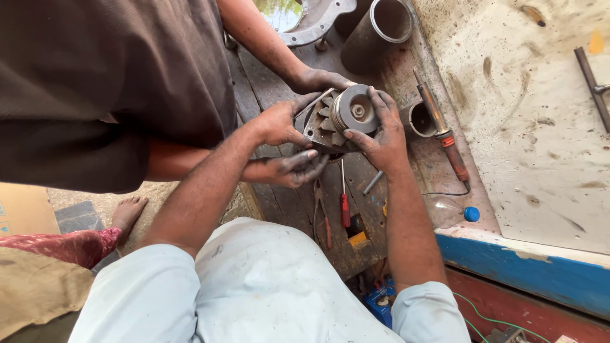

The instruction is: Dismantling and repairing an automotive alternator on a workbench using hand tools.

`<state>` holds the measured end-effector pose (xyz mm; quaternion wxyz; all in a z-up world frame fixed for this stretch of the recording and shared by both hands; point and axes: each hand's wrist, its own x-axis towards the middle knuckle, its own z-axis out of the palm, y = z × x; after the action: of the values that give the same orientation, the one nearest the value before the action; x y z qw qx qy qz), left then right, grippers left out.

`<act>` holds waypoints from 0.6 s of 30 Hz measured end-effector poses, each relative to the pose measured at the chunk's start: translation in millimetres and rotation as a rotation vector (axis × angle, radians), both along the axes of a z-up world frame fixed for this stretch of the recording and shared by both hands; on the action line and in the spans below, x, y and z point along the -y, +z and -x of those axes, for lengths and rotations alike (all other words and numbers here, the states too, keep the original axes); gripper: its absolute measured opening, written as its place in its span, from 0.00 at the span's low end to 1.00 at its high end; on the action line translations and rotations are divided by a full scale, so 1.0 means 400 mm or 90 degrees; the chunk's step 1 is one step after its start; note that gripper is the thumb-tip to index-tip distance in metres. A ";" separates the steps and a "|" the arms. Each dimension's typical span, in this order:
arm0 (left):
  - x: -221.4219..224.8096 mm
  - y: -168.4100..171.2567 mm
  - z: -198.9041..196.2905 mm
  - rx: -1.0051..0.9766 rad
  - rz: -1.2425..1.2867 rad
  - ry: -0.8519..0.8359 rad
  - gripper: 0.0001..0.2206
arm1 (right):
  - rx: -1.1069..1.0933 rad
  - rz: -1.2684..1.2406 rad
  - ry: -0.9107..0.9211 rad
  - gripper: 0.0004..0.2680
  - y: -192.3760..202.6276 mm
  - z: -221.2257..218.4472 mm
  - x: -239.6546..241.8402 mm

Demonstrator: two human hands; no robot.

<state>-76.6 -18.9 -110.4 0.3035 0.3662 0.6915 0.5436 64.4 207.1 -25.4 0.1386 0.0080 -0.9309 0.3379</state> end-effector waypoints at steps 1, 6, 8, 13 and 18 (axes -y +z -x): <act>-0.001 0.002 0.003 -0.006 0.022 -0.005 0.51 | 0.001 0.006 -0.001 0.38 -0.003 0.000 -0.001; -0.006 0.001 -0.001 -0.051 0.008 0.007 0.50 | -0.005 -0.039 -0.062 0.37 -0.001 -0.005 0.034; -0.002 0.004 -0.004 -0.050 0.029 0.016 0.50 | -0.006 -0.064 -0.093 0.36 -0.002 -0.007 0.047; 0.011 -0.004 -0.007 -0.083 -0.058 0.015 0.48 | -0.010 -0.049 -0.112 0.36 0.001 -0.010 0.051; 0.058 0.138 -0.018 -0.022 0.066 0.101 0.26 | -0.037 -0.039 -0.098 0.34 -0.004 -0.028 0.038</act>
<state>-69.5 -42.3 -55.1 0.2661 0.3032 0.7509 0.5229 75.8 191.8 -26.9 0.1906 -0.0496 -0.9343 0.2971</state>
